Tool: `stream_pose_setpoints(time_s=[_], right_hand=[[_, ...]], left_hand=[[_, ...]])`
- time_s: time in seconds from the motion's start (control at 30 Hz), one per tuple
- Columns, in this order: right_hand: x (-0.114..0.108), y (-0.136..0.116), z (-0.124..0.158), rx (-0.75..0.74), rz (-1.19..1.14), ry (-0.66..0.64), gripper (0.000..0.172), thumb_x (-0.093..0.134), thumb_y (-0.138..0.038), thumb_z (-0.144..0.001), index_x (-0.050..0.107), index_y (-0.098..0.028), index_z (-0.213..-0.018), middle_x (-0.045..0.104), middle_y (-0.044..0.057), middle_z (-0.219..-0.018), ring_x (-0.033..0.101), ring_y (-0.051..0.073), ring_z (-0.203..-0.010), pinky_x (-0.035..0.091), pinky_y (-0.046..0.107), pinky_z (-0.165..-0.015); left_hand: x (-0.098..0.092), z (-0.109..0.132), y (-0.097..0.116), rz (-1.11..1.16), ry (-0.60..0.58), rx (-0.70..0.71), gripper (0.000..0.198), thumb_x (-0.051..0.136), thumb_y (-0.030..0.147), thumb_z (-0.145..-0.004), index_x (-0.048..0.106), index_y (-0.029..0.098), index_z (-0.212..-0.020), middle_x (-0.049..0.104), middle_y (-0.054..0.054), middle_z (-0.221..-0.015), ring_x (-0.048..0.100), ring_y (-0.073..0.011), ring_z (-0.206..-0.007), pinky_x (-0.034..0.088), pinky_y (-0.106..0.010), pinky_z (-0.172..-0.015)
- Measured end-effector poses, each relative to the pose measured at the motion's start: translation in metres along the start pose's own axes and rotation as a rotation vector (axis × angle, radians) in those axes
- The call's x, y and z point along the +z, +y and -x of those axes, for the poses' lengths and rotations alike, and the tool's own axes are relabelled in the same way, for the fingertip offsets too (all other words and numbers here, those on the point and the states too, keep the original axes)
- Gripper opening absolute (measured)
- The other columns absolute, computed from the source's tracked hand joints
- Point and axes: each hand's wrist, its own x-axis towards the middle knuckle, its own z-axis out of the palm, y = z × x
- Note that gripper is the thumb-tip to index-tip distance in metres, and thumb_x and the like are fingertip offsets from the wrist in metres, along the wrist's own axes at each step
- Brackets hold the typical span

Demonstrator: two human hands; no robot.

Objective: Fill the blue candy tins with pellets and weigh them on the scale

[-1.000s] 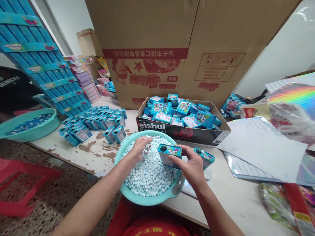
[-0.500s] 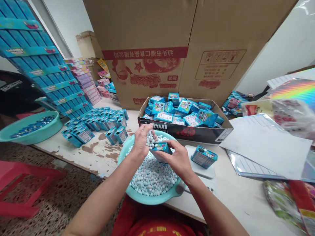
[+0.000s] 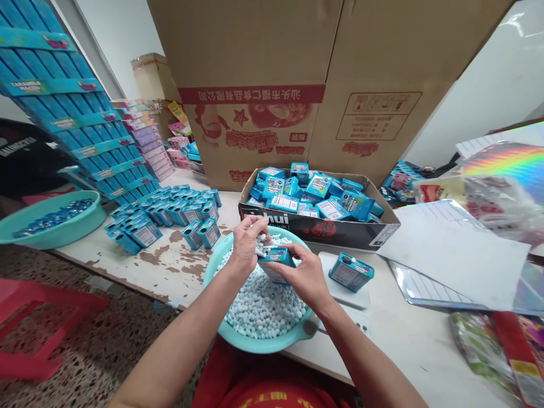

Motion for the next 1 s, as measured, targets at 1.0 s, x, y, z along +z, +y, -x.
stream_pose_setpoints(time_s=[1.0], right_hand=[[-0.005, 0.003, 0.002, 0.026, -0.122, 0.033, 0.035, 0.078, -0.039, -0.061, 0.069, -0.019, -0.089, 0.068, 0.003, -0.084, 0.060, 0.021, -0.079, 0.047, 0.035, -0.078]], left_hand=[[0.015, 0.001, 0.008, -0.072, 0.037, 0.024, 0.033, 0.075, 0.035, -0.058, 0.050, 0.017, -0.067, 0.048, 0.008, -0.048, 0.033, -0.0011, -0.037, 0.017, -0.014, -0.035]])
